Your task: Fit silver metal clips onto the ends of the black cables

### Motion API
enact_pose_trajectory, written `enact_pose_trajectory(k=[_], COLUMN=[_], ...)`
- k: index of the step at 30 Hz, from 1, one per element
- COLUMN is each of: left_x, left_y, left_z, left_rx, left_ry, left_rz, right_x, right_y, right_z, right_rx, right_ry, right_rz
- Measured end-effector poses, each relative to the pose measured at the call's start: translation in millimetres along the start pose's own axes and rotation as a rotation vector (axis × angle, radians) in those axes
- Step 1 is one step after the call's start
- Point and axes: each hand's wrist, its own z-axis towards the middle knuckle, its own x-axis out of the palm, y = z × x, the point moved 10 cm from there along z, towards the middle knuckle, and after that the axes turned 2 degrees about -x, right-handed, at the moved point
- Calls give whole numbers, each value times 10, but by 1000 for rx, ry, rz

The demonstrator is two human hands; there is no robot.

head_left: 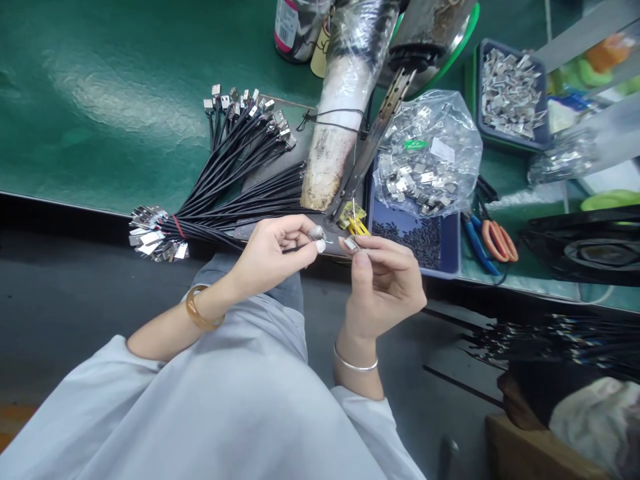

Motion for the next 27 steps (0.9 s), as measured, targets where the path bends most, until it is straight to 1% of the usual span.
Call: enact_pose_trajectory(k=[4, 6, 9, 10, 11, 12, 14, 15, 16, 20, 23, 25, 27], left_x=[-6, -6, 82, 97, 91, 62, -19, -39, -40, 8, 7, -4, -6], left_y=[-4, 4, 33, 42, 50, 54, 61, 64, 68, 85, 57, 28, 19], left_z=[-5, -12, -32, -37, -38, -35, -26, -25, -25, -30, -24, -20, -21], left_rx=[-11, -23, -45, -49, -52, -52, -50, -49, -51, -72, -49, -21, -9], left_ry=[1, 18, 140, 165, 163, 136, 49, 22, 13, 36, 30, 18, 11], left_rz=[21, 28, 52, 55, 52, 43, 17, 9, 6, 13, 4, -18, -24], right_x=[42, 41, 130, 154, 148, 108, -10, -40, -40, 76, 115, 133, 156], right_y=[42, 0, -122, -143, -144, -122, -27, 24, 66, 116, 139, 180, 242], right_z=[1, 17, 31, 32, 38, 48, 50, 37, 17, -85, -144, -159, -155], right_rx=[-22, 33, 180, 210, 212, 187, 78, 20, -29, -134, -187, -221, -255], right_ry=[33, 30, 100, 117, 108, 69, -44, -74, -75, 31, 68, 89, 114], right_rz=[-4, 51, 194, 220, 222, 202, 130, 98, 77, 56, 26, -49, -176])
